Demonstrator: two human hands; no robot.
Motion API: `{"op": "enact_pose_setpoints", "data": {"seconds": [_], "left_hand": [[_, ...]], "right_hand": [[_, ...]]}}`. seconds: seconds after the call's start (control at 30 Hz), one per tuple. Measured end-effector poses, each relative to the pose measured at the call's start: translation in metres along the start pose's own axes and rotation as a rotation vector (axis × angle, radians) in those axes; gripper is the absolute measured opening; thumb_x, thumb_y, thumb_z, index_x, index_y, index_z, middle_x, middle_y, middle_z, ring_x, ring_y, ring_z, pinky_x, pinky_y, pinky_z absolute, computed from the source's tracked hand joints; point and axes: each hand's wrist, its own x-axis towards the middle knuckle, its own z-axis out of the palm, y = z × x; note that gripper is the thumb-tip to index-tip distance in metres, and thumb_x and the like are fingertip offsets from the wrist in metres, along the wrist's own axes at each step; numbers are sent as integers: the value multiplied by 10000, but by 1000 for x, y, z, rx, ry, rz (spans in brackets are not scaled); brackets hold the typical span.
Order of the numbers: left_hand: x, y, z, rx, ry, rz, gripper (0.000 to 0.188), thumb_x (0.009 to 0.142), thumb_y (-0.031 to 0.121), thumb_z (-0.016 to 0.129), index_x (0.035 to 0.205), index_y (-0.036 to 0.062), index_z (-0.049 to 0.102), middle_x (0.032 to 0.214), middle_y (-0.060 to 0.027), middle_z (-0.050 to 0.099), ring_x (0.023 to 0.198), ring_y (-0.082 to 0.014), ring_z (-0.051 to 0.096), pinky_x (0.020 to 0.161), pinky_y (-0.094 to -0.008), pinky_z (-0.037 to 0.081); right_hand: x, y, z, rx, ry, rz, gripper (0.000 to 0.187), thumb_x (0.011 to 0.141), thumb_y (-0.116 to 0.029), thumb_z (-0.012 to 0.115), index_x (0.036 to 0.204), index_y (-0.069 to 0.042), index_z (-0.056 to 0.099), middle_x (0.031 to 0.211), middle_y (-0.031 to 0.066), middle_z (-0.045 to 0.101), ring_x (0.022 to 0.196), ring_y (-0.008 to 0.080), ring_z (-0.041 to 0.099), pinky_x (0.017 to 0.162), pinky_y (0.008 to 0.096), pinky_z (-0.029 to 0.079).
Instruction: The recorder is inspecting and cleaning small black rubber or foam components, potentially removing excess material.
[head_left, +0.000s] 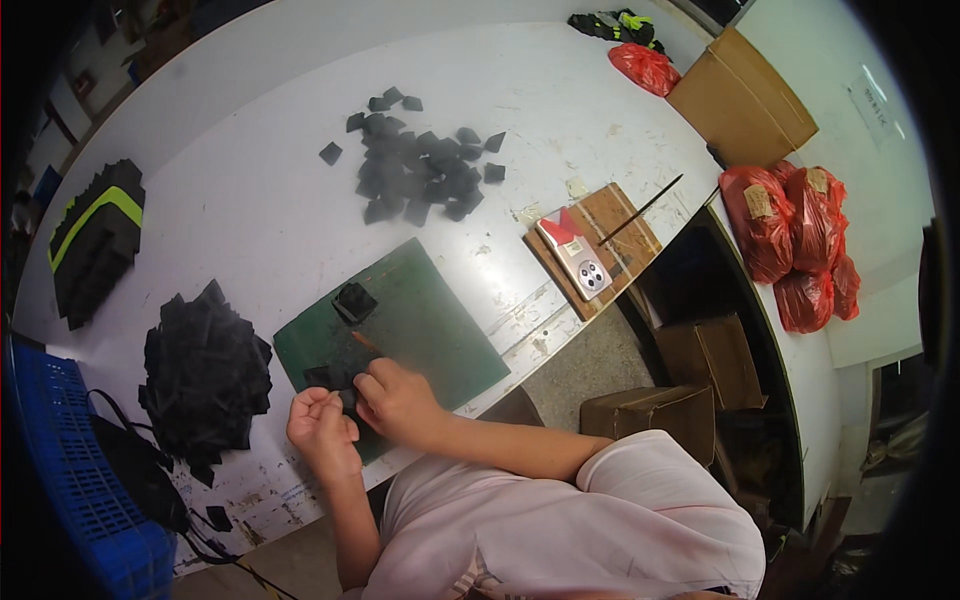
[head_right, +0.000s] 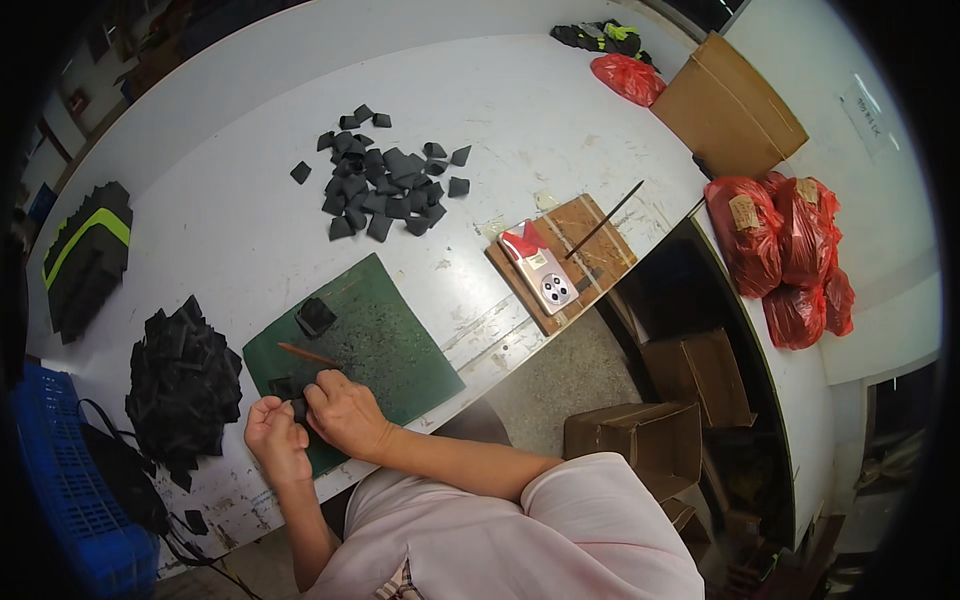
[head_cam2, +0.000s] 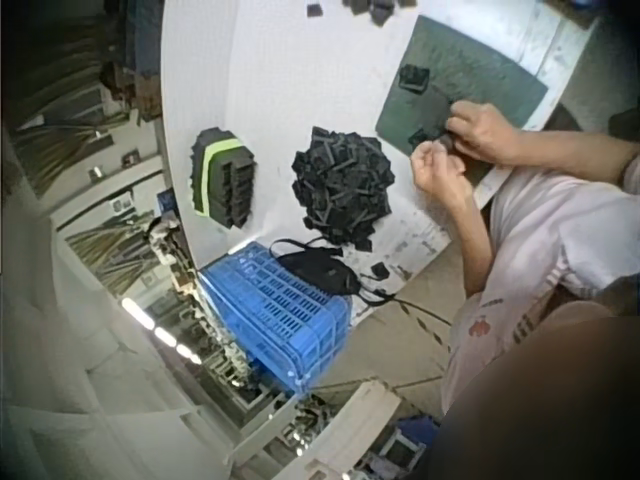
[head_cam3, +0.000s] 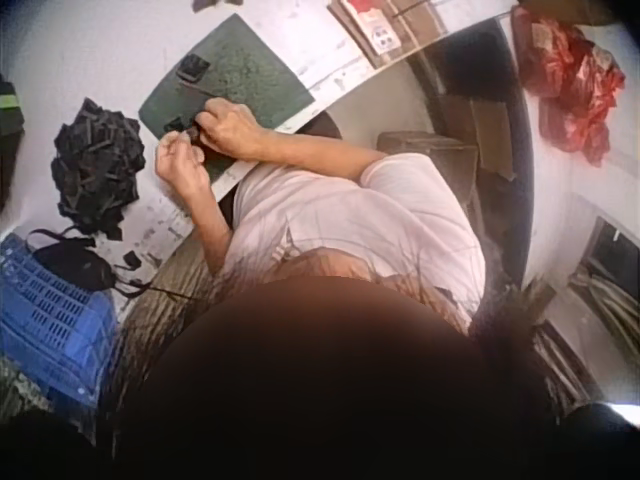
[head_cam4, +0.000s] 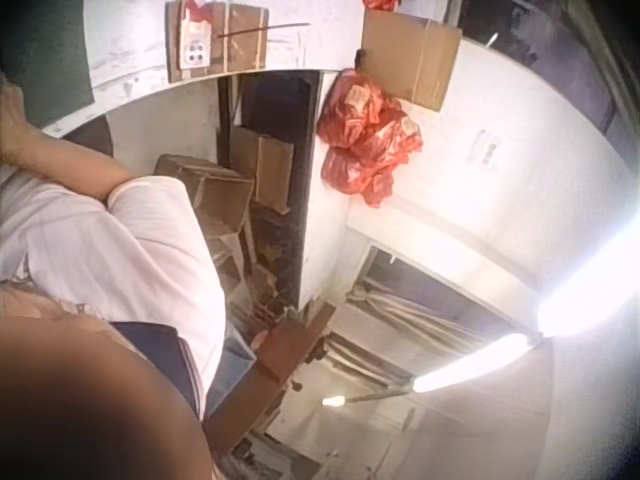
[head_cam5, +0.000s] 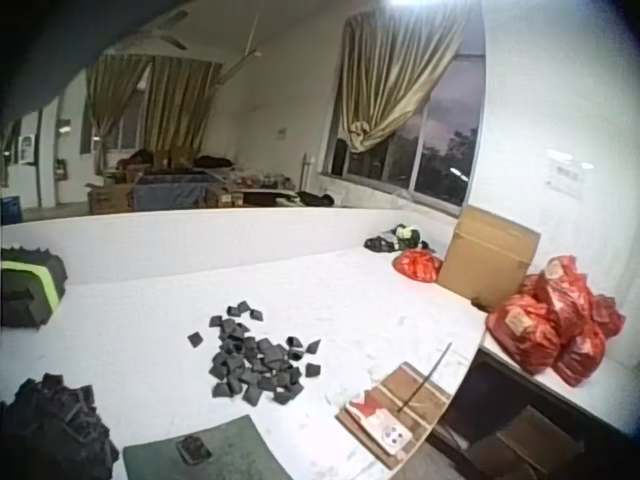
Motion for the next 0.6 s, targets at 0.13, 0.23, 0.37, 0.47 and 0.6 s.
{"op": "enact_pose_setpoints", "data": {"seconds": [0.13, 0.23, 0.37, 0.47, 0.6], "left_hand": [[1, 17, -11, -586, -299, -311, 118, 761, -48, 427, 850, 3, 484, 680, -36, 473, 350, -42, 275, 338, -184, 268], [0, 24, -12, -435, -400, -304, 181, 721, -69, 419, 873, 5, 485, 685, -25, 446, 372, -37, 287, 344, -185, 274], [-13, 24, 21, -17, -78, 170, 58, 748, -33, 488, 763, -4, 537, 611, -21, 507, 414, -35, 390, 361, -194, 301], [6, 34, 11, -101, 10, 149, 46, 777, 3, 513, 768, -13, 555, 660, -53, 568, 416, -56, 424, 366, -193, 334], [-6, 56, 21, -338, -253, -20, 119, 811, -2, 484, 913, -33, 537, 731, -97, 572, 422, -62, 392, 400, -212, 367]], "right_hand": [[11, -1, -9, 627, -89, 300, 117, 686, -49, 592, 792, -5, 575, 703, 74, 497, 596, 169, 524, 519, 280, 429], [17, 0, -14, 1308, -258, 782, 67, 749, -50, 581, 794, -1, 576, 624, -1, 476, 540, 86, 435, 476, 233, 364], [17, 1, -31, 1862, -331, 1081, 83, 775, -82, 556, 728, -56, 492, 586, -13, 388, 482, 63, 337, 389, 190, 258], [32, -3, -64, 1519, -289, 910, 245, 803, -238, 581, 688, -35, 506, 685, 44, 527, 551, 79, 484, 396, 185, 317], [42, -8, -76, 1405, -268, 637, 243, 845, -252, 553, 717, -47, 518, 671, -15, 442, 518, 39, 332, 426, 164, 260]]}}
